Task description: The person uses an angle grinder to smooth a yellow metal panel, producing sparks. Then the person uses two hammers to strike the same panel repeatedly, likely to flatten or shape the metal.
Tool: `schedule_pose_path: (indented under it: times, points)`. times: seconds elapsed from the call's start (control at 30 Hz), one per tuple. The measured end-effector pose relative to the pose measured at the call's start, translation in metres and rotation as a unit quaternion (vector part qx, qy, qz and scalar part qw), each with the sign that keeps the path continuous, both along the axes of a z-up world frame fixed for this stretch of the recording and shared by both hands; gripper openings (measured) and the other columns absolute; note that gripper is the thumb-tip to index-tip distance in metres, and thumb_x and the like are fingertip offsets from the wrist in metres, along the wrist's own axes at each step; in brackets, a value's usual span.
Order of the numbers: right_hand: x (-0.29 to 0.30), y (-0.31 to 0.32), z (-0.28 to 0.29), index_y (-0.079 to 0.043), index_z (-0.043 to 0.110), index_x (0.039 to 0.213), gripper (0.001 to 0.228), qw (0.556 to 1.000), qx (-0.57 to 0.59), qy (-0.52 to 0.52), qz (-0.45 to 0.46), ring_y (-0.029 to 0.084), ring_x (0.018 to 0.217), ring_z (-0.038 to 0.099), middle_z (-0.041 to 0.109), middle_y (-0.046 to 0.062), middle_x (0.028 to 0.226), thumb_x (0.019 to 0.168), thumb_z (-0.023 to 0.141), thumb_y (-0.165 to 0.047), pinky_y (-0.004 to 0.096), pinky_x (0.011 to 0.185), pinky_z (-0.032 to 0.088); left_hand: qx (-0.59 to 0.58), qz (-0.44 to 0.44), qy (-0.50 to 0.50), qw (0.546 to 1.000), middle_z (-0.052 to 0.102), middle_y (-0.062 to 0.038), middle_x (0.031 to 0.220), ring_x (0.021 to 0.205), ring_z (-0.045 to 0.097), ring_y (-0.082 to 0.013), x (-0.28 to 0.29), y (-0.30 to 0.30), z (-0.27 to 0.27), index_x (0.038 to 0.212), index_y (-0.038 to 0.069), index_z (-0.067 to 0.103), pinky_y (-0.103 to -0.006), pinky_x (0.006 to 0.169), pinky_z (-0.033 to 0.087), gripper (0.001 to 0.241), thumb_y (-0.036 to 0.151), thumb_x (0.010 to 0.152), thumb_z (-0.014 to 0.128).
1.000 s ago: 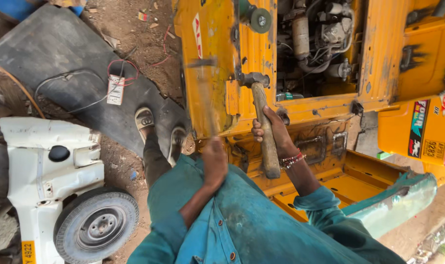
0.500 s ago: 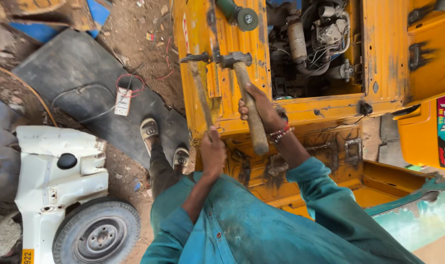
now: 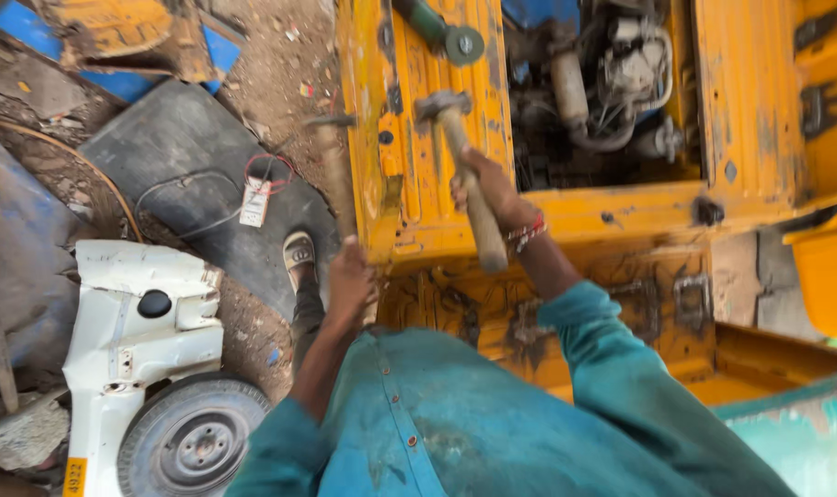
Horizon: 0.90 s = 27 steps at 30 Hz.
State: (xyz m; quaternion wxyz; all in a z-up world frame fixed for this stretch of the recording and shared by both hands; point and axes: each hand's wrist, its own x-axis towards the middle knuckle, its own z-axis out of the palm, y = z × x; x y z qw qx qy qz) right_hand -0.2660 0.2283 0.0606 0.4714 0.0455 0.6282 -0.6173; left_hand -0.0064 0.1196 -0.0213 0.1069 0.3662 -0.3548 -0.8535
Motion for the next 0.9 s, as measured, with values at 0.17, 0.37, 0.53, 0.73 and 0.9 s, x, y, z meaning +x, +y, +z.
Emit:
schedule_pose_path:
  times: [0.17, 0.37, 0.53, 0.73, 0.9]
  points:
    - [0.003, -0.001, -0.008, -0.009, 0.044, 0.123, 0.04, 0.997, -0.043, -0.058, -0.013, 0.014, 0.058, 0.054, 0.055, 0.005, 0.079, 0.103, 0.053, -0.042, 0.031, 0.05, 0.048, 0.038, 0.242, -0.016, 0.969, 0.041, 0.006, 0.056, 0.038, 0.039, -0.0053, 0.005, -0.034, 0.021, 0.083, 0.016, 0.047, -0.0244, 0.03, 0.031, 0.043, 0.054, 0.102, 0.049]
    - [0.004, -0.011, -0.005, -0.008, 0.045, 0.123, 0.041, 0.997, -0.033, -0.063, -0.034, 0.014, 0.058, 0.054, 0.055, 0.005, 0.079, 0.104, 0.053, -0.044, 0.031, 0.051, 0.05, -0.181, -0.055, -0.16, 0.969, 0.045, -0.001, 0.05, 0.033, 0.045, -0.0137, -0.032, 0.006, 0.006, 0.083, 0.014, 0.049, -0.0326, 0.03, 0.036, 0.041, 0.051, 0.101, 0.047]
    - [0.005, -0.013, 0.011, -0.012, 0.047, 0.125, 0.039, 0.999, -0.027, 0.008, 0.018, 0.014, 0.053, 0.053, 0.054, 0.005, 0.073, 0.099, 0.053, -0.042, 0.031, 0.047, 0.05, -0.233, -0.01, 0.005, 0.972, 0.046, 0.002, 0.061, 0.045, 0.042, -0.0088, 0.011, -0.036, -0.025, 0.09, 0.011, 0.055, -0.0266, 0.036, 0.035, 0.052, 0.056, 0.111, 0.041]
    - [0.005, -0.013, 0.005, -0.009, 0.044, 0.122, 0.037, 0.999, -0.035, -0.011, -0.003, 0.014, 0.055, 0.056, 0.056, 0.005, 0.077, 0.101, 0.053, -0.039, 0.032, 0.05, 0.052, -0.166, 0.187, 0.056, 0.967, 0.045, 0.004, 0.061, 0.046, 0.041, -0.0069, -0.019, -0.02, -0.032, 0.089, 0.015, 0.052, -0.0261, 0.043, 0.032, 0.045, 0.05, 0.115, 0.041]
    - [0.001, -0.012, 0.004, -0.004, 0.048, 0.123, 0.042, 0.999, 0.025, 0.021, -0.044, 0.015, 0.054, 0.056, 0.057, 0.006, 0.076, 0.104, 0.052, -0.041, 0.032, 0.048, 0.052, -0.2, -0.153, -0.061, 0.966, 0.043, 0.003, 0.062, 0.047, 0.042, -0.0083, -0.023, 0.025, 0.015, 0.088, 0.013, 0.05, -0.0287, 0.044, 0.036, 0.047, 0.053, 0.111, 0.04]
